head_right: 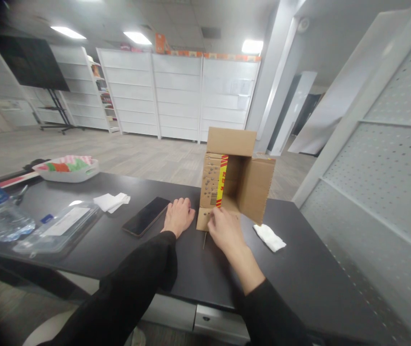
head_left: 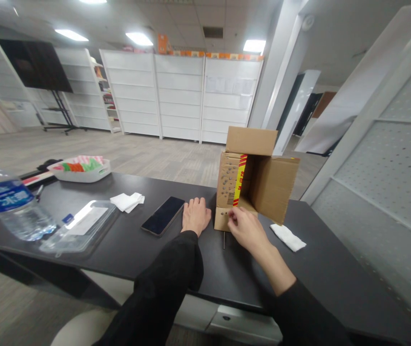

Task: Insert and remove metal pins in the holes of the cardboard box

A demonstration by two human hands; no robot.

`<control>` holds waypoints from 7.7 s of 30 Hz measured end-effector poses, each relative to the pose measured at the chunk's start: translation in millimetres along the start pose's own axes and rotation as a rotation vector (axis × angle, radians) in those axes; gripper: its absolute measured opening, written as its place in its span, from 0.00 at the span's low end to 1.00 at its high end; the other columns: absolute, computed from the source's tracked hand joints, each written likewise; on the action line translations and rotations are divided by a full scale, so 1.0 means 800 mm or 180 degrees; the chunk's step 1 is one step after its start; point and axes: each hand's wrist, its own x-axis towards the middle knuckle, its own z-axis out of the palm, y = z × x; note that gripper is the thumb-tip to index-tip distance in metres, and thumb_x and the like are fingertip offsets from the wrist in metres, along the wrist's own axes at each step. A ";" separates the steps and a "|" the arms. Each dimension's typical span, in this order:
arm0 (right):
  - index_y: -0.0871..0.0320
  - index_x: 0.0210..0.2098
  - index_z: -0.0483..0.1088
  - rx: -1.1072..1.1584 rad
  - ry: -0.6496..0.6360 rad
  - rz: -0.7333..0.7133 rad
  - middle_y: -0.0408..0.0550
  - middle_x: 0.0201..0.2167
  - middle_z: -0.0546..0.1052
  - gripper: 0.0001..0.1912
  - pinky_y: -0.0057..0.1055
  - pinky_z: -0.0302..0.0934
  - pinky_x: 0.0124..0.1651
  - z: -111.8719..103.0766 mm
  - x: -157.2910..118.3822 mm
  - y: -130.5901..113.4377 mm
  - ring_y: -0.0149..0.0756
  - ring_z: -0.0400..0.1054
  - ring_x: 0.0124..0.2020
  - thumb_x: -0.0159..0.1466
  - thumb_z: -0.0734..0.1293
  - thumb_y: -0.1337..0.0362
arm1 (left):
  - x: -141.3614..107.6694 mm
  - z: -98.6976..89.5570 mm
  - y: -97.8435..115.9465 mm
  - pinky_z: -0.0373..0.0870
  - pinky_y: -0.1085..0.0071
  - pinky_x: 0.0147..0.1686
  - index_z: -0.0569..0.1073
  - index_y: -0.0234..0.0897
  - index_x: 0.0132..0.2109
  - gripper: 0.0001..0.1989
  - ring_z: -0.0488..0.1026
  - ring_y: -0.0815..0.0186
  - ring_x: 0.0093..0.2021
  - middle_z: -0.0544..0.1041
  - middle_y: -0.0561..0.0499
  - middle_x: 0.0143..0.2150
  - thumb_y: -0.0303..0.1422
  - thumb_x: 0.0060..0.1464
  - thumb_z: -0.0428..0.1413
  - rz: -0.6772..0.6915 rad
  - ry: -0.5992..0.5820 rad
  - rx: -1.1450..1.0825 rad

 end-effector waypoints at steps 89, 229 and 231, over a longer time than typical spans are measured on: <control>0.55 0.34 0.63 0.1297 0.0200 -0.0404 0.44 0.33 0.70 0.05 0.29 0.57 0.38 0.042 -0.099 0.010 0.34 0.65 0.34 0.66 0.59 0.69 | 0.003 0.005 0.000 0.60 0.59 0.48 0.70 0.37 0.42 0.08 0.68 0.55 0.49 0.74 0.42 0.46 0.32 0.59 0.48 -0.0016 -0.0003 0.0040; 0.56 0.37 0.69 0.0575 -0.0822 -0.0252 0.47 0.37 0.75 0.07 0.30 0.55 0.39 -0.005 -0.069 -0.001 0.35 0.67 0.36 0.61 0.63 0.71 | 0.005 0.003 0.000 0.62 0.59 0.47 0.69 0.37 0.42 0.08 0.69 0.55 0.49 0.75 0.43 0.46 0.32 0.59 0.47 0.0021 -0.0032 0.0109; 0.56 0.37 0.69 0.0549 -0.0802 -0.0304 0.47 0.37 0.75 0.07 0.30 0.55 0.40 -0.007 -0.068 -0.002 0.35 0.67 0.36 0.61 0.62 0.71 | 0.005 0.002 0.000 0.62 0.59 0.47 0.69 0.37 0.42 0.08 0.69 0.55 0.49 0.75 0.43 0.46 0.32 0.59 0.47 0.0017 -0.0039 0.0112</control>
